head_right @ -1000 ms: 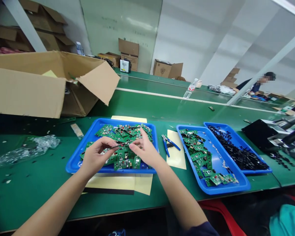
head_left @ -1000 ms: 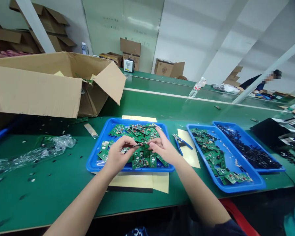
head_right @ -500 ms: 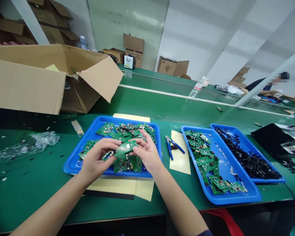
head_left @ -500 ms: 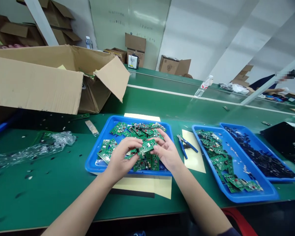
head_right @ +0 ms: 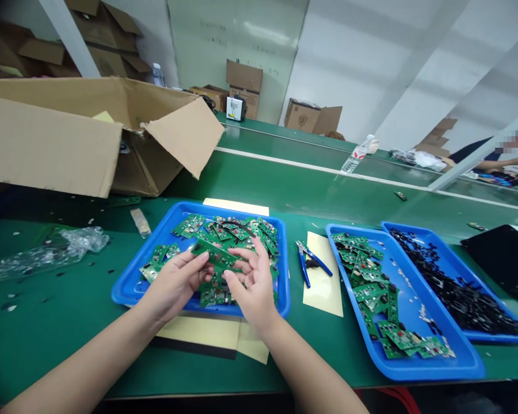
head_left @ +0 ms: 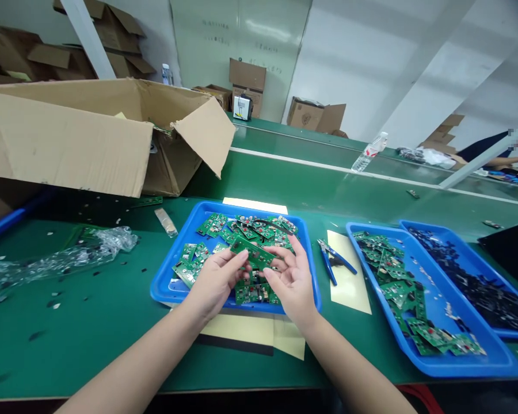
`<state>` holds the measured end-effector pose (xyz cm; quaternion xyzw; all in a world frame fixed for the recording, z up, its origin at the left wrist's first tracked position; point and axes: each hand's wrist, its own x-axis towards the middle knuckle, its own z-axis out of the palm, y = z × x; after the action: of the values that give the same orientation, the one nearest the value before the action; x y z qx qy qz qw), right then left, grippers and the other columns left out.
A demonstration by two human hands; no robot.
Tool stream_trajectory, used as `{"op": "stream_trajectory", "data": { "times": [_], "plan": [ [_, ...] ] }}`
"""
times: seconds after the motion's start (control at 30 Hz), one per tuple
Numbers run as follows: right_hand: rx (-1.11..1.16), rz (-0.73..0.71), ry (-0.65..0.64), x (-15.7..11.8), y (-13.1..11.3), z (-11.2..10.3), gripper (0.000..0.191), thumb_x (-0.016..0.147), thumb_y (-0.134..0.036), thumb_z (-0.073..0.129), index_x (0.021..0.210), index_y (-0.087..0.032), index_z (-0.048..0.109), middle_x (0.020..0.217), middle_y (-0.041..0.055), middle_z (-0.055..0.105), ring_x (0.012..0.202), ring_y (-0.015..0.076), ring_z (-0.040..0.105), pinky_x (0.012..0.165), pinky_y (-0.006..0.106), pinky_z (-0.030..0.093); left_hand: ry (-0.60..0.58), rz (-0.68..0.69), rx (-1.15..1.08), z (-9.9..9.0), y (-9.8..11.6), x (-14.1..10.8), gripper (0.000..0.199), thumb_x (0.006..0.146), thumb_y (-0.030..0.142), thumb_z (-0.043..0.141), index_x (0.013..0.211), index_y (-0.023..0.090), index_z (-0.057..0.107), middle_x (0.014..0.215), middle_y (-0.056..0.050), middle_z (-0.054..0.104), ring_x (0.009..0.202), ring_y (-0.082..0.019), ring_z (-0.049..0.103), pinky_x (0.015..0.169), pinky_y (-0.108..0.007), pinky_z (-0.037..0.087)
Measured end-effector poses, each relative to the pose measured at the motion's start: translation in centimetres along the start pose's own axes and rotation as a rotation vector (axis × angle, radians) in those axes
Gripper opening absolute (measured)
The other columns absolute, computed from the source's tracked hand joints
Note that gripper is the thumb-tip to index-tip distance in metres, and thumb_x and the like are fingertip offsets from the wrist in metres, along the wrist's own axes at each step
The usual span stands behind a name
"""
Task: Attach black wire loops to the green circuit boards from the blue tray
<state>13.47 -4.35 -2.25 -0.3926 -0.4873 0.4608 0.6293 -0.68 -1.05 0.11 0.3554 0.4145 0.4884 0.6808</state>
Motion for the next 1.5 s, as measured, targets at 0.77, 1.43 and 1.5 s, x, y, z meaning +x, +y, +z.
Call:
{"op": "stream_trajectory", "data": {
  "times": [0.77,1.43,1.5],
  "plan": [
    [-0.579,-0.390,-0.153,0.6,-0.8,-1.7,0.021,0.082,-0.010,0.046,0.092,-0.021,0.061,0.080,0.0045,0.060,0.067,0.0142,0.059,0.060,0.029,0.050,-0.315,0.026,0.519,-0.2,1.7,-0.7,0.016,0.070,0.028,0.063,0.067,0.014,0.057,0.049,0.007,0.045,0.043,-0.006,0.041,0.041,-0.017,0.033],
    [-0.635,-0.010,-0.176,1.4,-2.0,-2.1,0.027,0.083,-0.034,0.049,0.062,-0.017,0.055,0.054,-0.0012,0.052,0.049,0.0108,0.047,0.047,0.023,0.038,-0.503,-0.139,0.178,-0.1,0.9,-0.4,0.021,0.080,0.032,0.057,0.077,0.012,0.056,0.066,-0.003,0.062,0.055,-0.011,0.058,0.055,-0.024,0.047],
    [-0.685,-0.073,-0.225,1.6,-2.2,-2.1,0.027,0.082,-0.031,0.049,0.059,-0.017,0.053,0.052,-0.0016,0.051,0.048,0.0104,0.045,0.047,0.023,0.036,-0.484,-0.132,0.214,-0.2,0.8,0.0,0.021,0.079,0.031,0.058,0.073,0.011,0.055,0.063,-0.004,0.063,0.052,-0.011,0.058,0.052,-0.024,0.048]
  ]
}}
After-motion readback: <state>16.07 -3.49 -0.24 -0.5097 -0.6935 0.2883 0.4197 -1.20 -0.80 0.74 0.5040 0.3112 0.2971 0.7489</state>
